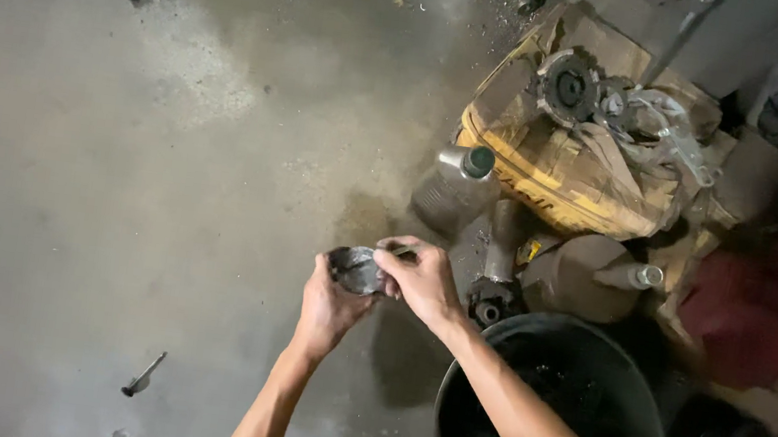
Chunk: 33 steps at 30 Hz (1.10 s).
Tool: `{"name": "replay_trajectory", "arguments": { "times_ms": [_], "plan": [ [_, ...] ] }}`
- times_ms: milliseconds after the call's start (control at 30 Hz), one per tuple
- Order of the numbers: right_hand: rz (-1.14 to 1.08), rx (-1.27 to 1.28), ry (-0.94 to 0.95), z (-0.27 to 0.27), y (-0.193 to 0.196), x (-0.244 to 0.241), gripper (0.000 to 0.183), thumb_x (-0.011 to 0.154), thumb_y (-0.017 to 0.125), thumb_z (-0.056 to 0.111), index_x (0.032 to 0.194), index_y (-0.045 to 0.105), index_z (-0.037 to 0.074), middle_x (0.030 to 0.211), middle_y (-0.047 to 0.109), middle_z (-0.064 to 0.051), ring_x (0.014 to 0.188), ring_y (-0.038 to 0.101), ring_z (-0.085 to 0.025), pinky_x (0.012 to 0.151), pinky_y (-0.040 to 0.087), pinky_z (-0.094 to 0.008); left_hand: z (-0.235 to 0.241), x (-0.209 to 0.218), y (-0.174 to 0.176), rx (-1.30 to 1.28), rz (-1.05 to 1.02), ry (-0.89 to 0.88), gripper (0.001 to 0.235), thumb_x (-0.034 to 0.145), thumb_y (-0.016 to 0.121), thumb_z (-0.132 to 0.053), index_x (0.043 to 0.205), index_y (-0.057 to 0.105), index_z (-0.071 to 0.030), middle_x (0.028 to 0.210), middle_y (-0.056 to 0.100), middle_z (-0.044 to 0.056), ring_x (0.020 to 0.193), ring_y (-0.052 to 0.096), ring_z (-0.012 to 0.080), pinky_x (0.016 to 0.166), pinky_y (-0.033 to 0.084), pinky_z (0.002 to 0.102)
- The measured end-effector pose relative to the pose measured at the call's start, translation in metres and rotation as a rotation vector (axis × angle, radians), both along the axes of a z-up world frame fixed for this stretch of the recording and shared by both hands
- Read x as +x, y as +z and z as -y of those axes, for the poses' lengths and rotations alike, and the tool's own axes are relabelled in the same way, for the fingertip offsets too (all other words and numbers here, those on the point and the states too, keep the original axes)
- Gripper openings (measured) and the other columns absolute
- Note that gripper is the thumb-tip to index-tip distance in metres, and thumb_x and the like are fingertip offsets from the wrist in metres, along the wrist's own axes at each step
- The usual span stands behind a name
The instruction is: Cleaning a motorcycle piston and other engine components using a rag and solvent
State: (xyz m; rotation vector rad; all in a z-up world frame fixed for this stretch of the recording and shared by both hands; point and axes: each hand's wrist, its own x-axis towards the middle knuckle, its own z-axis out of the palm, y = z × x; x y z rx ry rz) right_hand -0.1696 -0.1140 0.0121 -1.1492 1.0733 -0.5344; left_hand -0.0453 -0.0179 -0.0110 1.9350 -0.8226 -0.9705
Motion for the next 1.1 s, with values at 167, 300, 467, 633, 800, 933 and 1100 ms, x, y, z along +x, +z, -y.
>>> {"name": "replay_trajectory", "arguments": {
  "times_ms": [167,300,467,633,800,933,1100],
  "plan": [
    [-0.152,-0.413,0.203,-0.015,0.055,-0.011,0.021,0.097,0.066,0.012,0.107,0.075,-0.004,0.076,0.074,-0.019,0.054,0.067,-0.017,0.048,0.055,-0.027,-0.030,0.018,0.015,-0.329,-0.396,0.071,0.090,0.054,0.098,-0.002,0.131,0.052,-0.004,0.125,0.066,0.020,0.122,0.061,0.0395,0.105,0.051,0.053],
    [-0.157,-0.628,0.272,-0.024,0.088,-0.016,0.018,0.097,0.066,0.015,0.104,0.080,0.006,0.075,0.074,-0.015,0.062,0.071,-0.022,0.058,0.057,-0.032,-0.039,0.024,0.024,-0.688,-0.989,0.264,0.044,0.070,0.085,0.006,0.109,0.065,-0.002,0.096,0.069,0.010,0.081,0.068,0.0219,0.067,0.058,0.033],
    [-0.099,-0.729,0.305,-0.048,0.106,-0.013,0.020,0.100,0.062,0.009,0.111,0.078,0.005,0.087,0.075,-0.017,0.074,0.073,-0.028,0.068,0.062,-0.039,-0.033,0.025,-0.014,-0.517,-1.299,0.329,0.059,0.098,0.052,-0.057,0.124,0.061,-0.005,0.108,0.070,0.022,0.087,0.069,0.0298,0.072,0.055,0.039],
    [-0.136,-0.961,0.304,-0.060,0.086,-0.013,0.017,0.099,0.065,0.010,0.109,0.079,0.012,0.091,0.076,-0.007,0.081,0.076,-0.025,0.071,0.061,-0.033,-0.023,0.008,0.017,-0.327,-1.401,0.402,0.075,0.102,0.036,-0.072,0.085,0.061,-0.004,0.064,0.067,0.021,0.043,0.060,0.0277,0.031,0.030,0.022],
    [-0.114,-0.771,0.443,-0.045,0.078,-0.014,0.018,0.100,0.064,0.005,0.111,0.078,0.003,0.094,0.076,-0.019,0.078,0.072,-0.027,0.074,0.060,-0.037,-0.020,0.010,0.039,-0.294,-1.224,0.218,0.077,0.104,0.025,-0.072,0.077,0.061,-0.009,0.058,0.063,0.011,0.037,0.050,0.0139,0.029,0.028,0.019],
    [-0.118,-0.915,0.574,-0.038,0.098,-0.009,0.020,0.097,0.066,0.003,0.111,0.079,0.008,0.093,0.077,-0.018,0.079,0.074,-0.028,0.073,0.061,-0.037,-0.025,0.011,0.014,-0.285,-1.255,0.207,0.074,0.104,0.034,-0.069,0.072,0.059,-0.007,0.052,0.056,0.007,0.033,0.043,0.0150,0.030,0.020,0.018],
    [-0.310,-1.001,0.774,-0.024,0.108,-0.011,0.014,0.100,0.064,0.008,0.104,0.077,0.003,0.091,0.077,-0.018,0.081,0.074,-0.026,0.075,0.061,-0.035,-0.027,0.015,0.030,-0.238,-1.157,0.228,0.055,0.105,0.042,-0.058,0.085,0.057,-0.009,0.057,0.058,0.007,0.036,0.049,0.0147,0.028,0.028,0.019]
  ]
}}
